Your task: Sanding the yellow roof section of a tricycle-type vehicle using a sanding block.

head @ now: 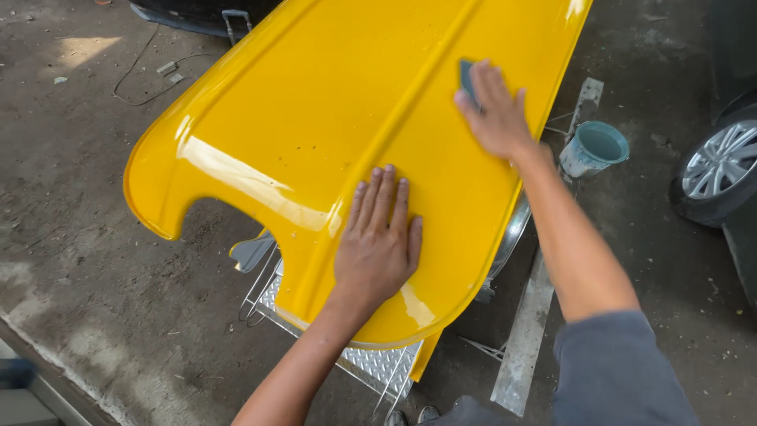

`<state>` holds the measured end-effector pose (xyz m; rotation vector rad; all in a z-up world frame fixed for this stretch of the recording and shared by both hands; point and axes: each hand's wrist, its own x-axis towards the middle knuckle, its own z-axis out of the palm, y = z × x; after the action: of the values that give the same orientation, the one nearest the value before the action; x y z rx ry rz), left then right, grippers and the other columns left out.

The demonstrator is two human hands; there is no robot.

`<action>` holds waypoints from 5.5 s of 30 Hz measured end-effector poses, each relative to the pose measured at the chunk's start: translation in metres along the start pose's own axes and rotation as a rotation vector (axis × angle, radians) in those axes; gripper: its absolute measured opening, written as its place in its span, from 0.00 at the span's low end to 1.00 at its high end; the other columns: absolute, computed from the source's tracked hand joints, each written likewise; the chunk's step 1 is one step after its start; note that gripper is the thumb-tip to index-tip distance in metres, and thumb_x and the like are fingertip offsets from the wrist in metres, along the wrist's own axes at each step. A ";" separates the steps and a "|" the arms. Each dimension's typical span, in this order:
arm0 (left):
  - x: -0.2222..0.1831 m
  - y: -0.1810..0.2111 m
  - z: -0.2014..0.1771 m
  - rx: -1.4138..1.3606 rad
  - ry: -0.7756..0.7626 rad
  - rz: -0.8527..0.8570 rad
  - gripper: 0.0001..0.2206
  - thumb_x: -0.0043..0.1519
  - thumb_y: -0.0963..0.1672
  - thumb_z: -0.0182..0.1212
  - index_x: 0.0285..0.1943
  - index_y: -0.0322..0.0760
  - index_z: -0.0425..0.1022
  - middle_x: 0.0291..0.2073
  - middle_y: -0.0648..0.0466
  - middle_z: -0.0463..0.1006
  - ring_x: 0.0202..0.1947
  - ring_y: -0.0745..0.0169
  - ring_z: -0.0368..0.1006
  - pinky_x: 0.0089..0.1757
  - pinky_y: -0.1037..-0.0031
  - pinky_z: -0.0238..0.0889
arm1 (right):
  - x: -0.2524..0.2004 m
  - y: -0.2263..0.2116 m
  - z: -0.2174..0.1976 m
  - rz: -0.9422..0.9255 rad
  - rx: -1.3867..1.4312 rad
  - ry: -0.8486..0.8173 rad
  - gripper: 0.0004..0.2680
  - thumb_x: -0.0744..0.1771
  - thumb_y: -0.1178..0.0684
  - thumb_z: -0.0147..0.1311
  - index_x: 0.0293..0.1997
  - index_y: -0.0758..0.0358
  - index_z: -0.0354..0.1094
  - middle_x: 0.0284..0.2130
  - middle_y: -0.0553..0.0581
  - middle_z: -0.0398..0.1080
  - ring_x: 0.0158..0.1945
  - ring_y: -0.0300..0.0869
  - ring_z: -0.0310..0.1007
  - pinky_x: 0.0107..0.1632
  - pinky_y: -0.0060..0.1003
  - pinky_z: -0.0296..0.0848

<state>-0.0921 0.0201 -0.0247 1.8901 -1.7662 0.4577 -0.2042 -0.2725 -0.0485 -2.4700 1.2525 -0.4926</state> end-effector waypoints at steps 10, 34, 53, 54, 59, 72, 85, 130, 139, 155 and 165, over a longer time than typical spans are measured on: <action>0.003 0.003 -0.004 -0.018 0.027 -0.013 0.25 0.68 0.46 0.50 0.70 0.21 0.64 0.69 0.34 0.66 0.73 0.40 0.59 0.69 0.55 0.47 | 0.041 0.005 0.006 -0.342 0.006 0.006 0.26 0.71 0.32 0.35 0.78 0.50 0.44 0.78 0.51 0.41 0.80 0.45 0.36 0.74 0.69 0.26; 0.011 0.019 -0.037 -0.013 0.012 -0.095 0.21 0.63 0.44 0.62 0.64 0.30 0.73 0.66 0.44 0.73 0.69 0.45 0.66 0.67 0.57 0.56 | -0.034 -0.006 0.007 -0.863 0.084 -0.030 0.27 0.73 0.34 0.31 0.80 0.58 0.36 0.79 0.59 0.37 0.81 0.50 0.33 0.76 0.66 0.29; 0.003 0.013 -0.038 0.086 0.006 -0.027 0.19 0.74 0.45 0.59 0.70 0.27 0.71 0.71 0.41 0.71 0.75 0.39 0.64 0.72 0.54 0.54 | -0.003 0.023 -0.001 -0.072 0.139 -0.400 0.27 0.75 0.24 0.23 0.79 0.46 0.50 0.74 0.57 0.59 0.77 0.44 0.58 0.78 0.49 0.54; 0.003 0.013 -0.038 0.095 0.015 -0.027 0.19 0.74 0.45 0.59 0.70 0.27 0.71 0.71 0.41 0.71 0.75 0.39 0.64 0.72 0.54 0.54 | -0.032 0.009 0.002 -0.083 0.140 -0.393 0.27 0.75 0.24 0.23 0.79 0.46 0.50 0.74 0.57 0.59 0.77 0.44 0.58 0.78 0.49 0.54; 0.008 0.021 -0.038 0.086 0.020 -0.079 0.20 0.69 0.44 0.60 0.68 0.27 0.71 0.69 0.40 0.71 0.72 0.39 0.64 0.70 0.53 0.54 | -0.105 -0.020 -0.010 -0.663 -0.050 -0.089 0.30 0.70 0.26 0.27 0.81 0.47 0.35 0.79 0.50 0.33 0.81 0.43 0.29 0.75 0.67 0.25; 0.019 0.055 -0.028 0.142 0.063 -0.361 0.20 0.64 0.43 0.61 0.65 0.31 0.73 0.67 0.45 0.73 0.72 0.43 0.64 0.69 0.53 0.54 | -0.024 0.036 -0.031 -1.133 0.317 -0.028 0.24 0.74 0.37 0.38 0.79 0.52 0.43 0.78 0.57 0.41 0.80 0.52 0.39 0.75 0.68 0.33; 0.048 0.115 0.028 0.471 0.122 -0.969 0.26 0.68 0.44 0.50 0.77 0.36 0.61 0.77 0.45 0.59 0.79 0.44 0.50 0.73 0.51 0.36 | 0.033 0.020 -0.056 -1.386 0.227 -0.448 0.23 0.72 0.45 0.38 0.79 0.49 0.40 0.79 0.55 0.35 0.81 0.49 0.31 0.77 0.63 0.26; 0.114 0.123 0.109 0.750 0.818 -1.916 0.26 0.72 0.51 0.46 0.79 0.42 0.59 0.79 0.51 0.54 0.79 0.47 0.47 0.73 0.52 0.36 | 0.093 -0.018 -0.080 -2.025 0.091 -0.579 0.26 0.71 0.37 0.42 0.78 0.60 0.50 0.78 0.59 0.44 0.81 0.52 0.35 0.74 0.68 0.28; 0.113 0.116 0.119 0.818 0.866 -1.861 0.22 0.74 0.48 0.42 0.77 0.45 0.64 0.78 0.54 0.57 0.79 0.50 0.50 0.73 0.54 0.37 | 0.191 0.097 -0.103 -2.084 -0.099 -0.549 0.26 0.70 0.38 0.43 0.76 0.58 0.51 0.76 0.56 0.47 0.79 0.50 0.41 0.71 0.71 0.29; 0.200 0.232 0.159 -0.637 1.551 -1.191 0.29 0.65 0.44 0.66 0.76 0.34 0.63 0.69 0.53 0.70 0.68 0.63 0.66 0.64 0.69 0.63 | 0.151 -0.078 -0.159 -1.155 0.244 -1.521 0.15 0.72 0.43 0.49 0.42 0.66 0.77 0.28 0.45 0.68 0.32 0.31 0.59 0.32 0.32 0.59; 0.268 0.227 0.205 -0.990 1.304 -1.604 0.36 0.64 0.57 0.57 0.75 0.30 0.62 0.69 0.43 0.66 0.69 0.51 0.60 0.66 0.62 0.51 | 0.279 0.015 -0.136 -1.709 0.439 -1.015 0.15 0.69 0.40 0.58 0.50 0.63 0.74 0.47 0.57 0.76 0.51 0.46 0.76 0.56 0.38 0.71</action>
<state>-0.3109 -0.3226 -0.0099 1.0929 0.5131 0.0261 -0.1200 -0.5268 0.1090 -2.1476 -1.2939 0.2099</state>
